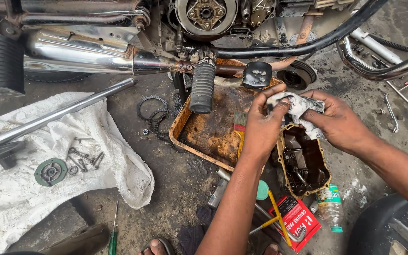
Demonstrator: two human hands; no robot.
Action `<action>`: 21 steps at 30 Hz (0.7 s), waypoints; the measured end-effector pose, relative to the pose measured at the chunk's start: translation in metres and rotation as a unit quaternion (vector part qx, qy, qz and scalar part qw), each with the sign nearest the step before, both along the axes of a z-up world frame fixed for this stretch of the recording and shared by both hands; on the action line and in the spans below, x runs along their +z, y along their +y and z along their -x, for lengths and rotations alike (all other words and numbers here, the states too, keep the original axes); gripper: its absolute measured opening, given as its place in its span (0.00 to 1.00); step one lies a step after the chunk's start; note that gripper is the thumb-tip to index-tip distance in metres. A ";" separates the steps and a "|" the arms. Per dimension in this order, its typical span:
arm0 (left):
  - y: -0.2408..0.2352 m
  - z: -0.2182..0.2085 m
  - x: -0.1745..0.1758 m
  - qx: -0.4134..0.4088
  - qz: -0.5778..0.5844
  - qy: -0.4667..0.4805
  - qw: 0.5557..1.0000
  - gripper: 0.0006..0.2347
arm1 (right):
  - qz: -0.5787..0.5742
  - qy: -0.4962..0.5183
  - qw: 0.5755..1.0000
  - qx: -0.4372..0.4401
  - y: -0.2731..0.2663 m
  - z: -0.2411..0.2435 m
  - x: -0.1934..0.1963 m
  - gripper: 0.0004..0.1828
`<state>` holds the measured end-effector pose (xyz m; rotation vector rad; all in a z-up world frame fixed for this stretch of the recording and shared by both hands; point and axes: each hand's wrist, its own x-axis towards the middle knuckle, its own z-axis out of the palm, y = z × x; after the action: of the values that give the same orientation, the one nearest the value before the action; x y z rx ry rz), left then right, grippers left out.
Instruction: The person works on the clutch assembly of a motorcycle engine, fitting and pressing the clutch bell and plates into place by hand. They wipe parts and hands with a cloth, handle small fasteners from a tray, and reposition the clutch assembly on the engine shaft.
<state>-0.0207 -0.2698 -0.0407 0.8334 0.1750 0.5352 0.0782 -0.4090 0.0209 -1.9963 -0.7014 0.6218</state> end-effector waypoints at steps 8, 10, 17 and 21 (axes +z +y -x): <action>-0.008 -0.002 -0.001 -0.025 -0.117 0.050 0.992 0.14 | 0.008 0.009 1.000 0.025 0.000 -0.010 -0.009 0.12; -0.006 -0.001 -0.002 0.006 -0.177 0.089 0.980 0.13 | 0.044 -0.012 0.999 0.025 0.002 -0.009 -0.012 0.12; -0.006 -0.010 -0.022 0.030 -0.111 0.098 0.989 0.12 | 0.028 0.062 0.998 0.003 -0.008 -0.019 -0.036 0.16; 0.002 -0.007 -0.021 0.031 -0.072 0.117 0.990 0.12 | 0.059 0.143 0.986 0.059 -0.003 -0.016 -0.025 0.17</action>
<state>-0.0135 -0.2681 -0.0614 1.0346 0.3827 0.5111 0.0943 -0.4119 -0.0037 -1.9291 -0.6202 1.0191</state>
